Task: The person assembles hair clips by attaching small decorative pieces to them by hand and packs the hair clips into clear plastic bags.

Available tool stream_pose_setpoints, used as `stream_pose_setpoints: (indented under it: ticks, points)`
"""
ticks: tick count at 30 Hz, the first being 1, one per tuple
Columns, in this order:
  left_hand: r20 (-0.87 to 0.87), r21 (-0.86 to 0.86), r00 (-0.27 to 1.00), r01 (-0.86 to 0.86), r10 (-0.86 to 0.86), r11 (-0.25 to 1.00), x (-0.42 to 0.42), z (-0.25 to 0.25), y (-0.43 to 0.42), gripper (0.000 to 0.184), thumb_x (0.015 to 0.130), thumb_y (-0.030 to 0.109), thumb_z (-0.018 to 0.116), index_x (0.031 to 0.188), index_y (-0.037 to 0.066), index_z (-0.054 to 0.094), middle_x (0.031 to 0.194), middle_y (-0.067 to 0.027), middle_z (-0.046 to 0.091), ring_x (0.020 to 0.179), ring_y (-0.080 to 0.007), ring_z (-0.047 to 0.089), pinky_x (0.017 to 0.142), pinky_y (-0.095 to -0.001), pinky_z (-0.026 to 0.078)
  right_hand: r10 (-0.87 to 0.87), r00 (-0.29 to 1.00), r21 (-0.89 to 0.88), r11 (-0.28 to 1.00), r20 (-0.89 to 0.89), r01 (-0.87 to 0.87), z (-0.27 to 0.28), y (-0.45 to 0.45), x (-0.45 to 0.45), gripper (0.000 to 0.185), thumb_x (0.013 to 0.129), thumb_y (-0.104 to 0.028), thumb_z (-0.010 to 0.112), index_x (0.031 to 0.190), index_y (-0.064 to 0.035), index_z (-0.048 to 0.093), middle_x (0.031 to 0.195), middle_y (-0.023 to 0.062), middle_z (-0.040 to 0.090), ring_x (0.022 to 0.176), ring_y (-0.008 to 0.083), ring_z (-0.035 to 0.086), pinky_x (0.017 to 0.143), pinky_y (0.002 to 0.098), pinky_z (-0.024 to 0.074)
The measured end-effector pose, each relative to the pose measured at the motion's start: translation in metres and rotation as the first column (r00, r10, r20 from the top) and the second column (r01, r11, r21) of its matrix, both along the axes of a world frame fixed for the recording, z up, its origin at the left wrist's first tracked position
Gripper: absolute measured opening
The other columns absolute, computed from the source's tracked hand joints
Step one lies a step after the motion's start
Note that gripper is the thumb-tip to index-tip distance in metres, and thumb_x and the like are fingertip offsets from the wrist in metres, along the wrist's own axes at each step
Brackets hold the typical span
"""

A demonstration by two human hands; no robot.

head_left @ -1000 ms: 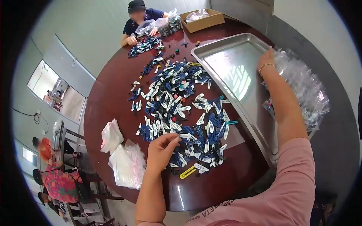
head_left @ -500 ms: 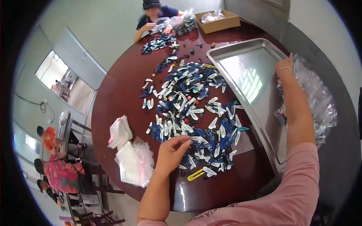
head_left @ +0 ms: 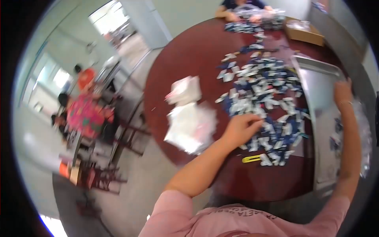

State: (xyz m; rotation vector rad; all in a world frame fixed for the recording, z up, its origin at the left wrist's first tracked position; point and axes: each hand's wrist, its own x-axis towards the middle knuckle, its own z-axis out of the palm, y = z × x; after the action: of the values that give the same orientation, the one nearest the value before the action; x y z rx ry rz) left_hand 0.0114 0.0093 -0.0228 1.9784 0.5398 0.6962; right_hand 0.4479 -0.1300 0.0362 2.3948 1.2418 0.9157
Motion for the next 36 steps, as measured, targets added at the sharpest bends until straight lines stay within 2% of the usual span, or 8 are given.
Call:
stream_pose_setpoints:
  ticks: [5,7,9,12,18,20,29,36]
  points:
    - [0.140,-0.034,0.990,-0.021,0.026,0.999,-0.002,0.002,-0.002,0.013,0.088,0.012,0.064,0.088,-0.001,0.067,0.071,-0.0050,0.067,0.062,-0.0087,0.060,0.057,-0.0251,0.047,0.519,0.844,0.332,0.826,-0.133,-0.455,-0.006,0.035,-0.131,0.012,0.089,-0.009,0.051,0.093,-0.0036,0.061,0.094,0.0165,0.062,0.092,0.0331,0.060,0.103,0.0473,0.0339]
    - [0.150,-0.034,0.988,-0.030,0.035,0.999,-0.002,0.005,-0.001,0.013,0.088,0.012,0.063,0.087,-0.001,0.067,0.069,-0.0045,0.066,0.061,-0.0087,0.059,0.056,-0.0250,0.047,0.409,0.766,0.179,0.911,-0.496,-0.371,0.016,0.042,-0.210,0.018,0.086,-0.008,0.056,0.102,-0.0021,0.059,0.097,0.0179,0.063,0.094,0.0377,0.058,0.088,0.0439,0.0441]
    - [0.179,-0.085,0.980,-0.073,0.087,0.994,-0.003,0.005,0.003,0.015,0.088,0.014,0.063,0.085,0.000,0.067,0.067,-0.0043,0.065,0.058,-0.0091,0.058,0.053,-0.0256,0.045,0.693,0.562,0.298,0.711,-0.451,-0.637,-0.010,0.043,-0.246,0.030,0.087,-0.013,0.059,0.114,-0.0006,0.055,0.111,0.0175,0.059,0.103,0.0364,0.056,0.086,0.0453,0.0459]
    - [0.277,-0.082,0.942,-0.173,0.189,0.981,-0.008,0.011,0.007,0.017,0.087,0.015,0.064,0.084,-0.001,0.067,0.065,-0.0050,0.063,0.057,-0.0094,0.056,0.052,-0.0269,0.044,0.633,0.490,0.247,0.729,-0.600,-0.639,-0.022,0.037,-0.316,0.054,0.089,-0.022,0.060,0.135,-0.0006,0.042,0.135,0.0271,0.041,0.126,0.0418,0.039,0.102,0.0468,0.0359]
    - [0.378,-0.065,0.897,-0.223,0.231,0.973,-0.007,0.005,0.015,0.019,0.085,0.017,0.064,0.083,-0.002,0.067,0.066,-0.0081,0.064,0.058,-0.0105,0.058,0.054,-0.0279,0.046,0.610,0.639,0.150,0.768,-0.468,-0.623,-0.067,0.033,-0.362,0.051,0.089,-0.024,0.058,0.134,-0.0038,0.044,0.136,0.0193,0.043,0.130,0.0385,0.036,0.101,0.0505,0.0335]
    - [0.347,-0.012,0.914,-0.217,0.208,0.976,-0.003,-0.001,0.015,0.018,0.084,0.016,0.063,0.082,-0.002,0.067,0.067,-0.0097,0.065,0.060,-0.0118,0.061,0.056,-0.0286,0.048,0.701,0.473,0.290,0.677,-0.533,-0.676,-0.071,0.046,-0.340,0.047,0.088,-0.024,0.058,0.129,-0.0046,0.049,0.134,0.0160,0.046,0.129,0.0358,0.038,0.099,0.0497,0.0351]
    - [0.318,-0.179,0.914,-0.202,0.251,0.963,-0.008,-0.003,0.033,0.017,0.088,0.015,0.065,0.090,-0.002,0.068,0.075,-0.0033,0.067,0.065,-0.0067,0.057,0.061,-0.0210,0.046,0.720,0.553,0.582,0.680,-0.418,-0.445,-0.088,0.045,-0.290,0.018,0.084,-0.016,0.065,0.098,-0.0055,0.065,0.096,0.0094,0.060,0.092,0.0295,0.058,0.080,0.0383,0.0481]
    - [0.331,-0.256,0.896,-0.217,0.297,0.942,-0.014,0.008,0.024,0.017,0.089,0.015,0.065,0.096,0.000,0.068,0.082,-0.0044,0.068,0.072,-0.0086,0.060,0.065,-0.0214,0.047,0.729,0.524,0.675,0.654,-0.441,-0.342,-0.084,0.037,-0.294,0.019,0.087,-0.025,0.063,0.093,-0.0072,0.063,0.090,0.0110,0.060,0.087,0.0320,0.059,0.073,0.0401,0.0481]
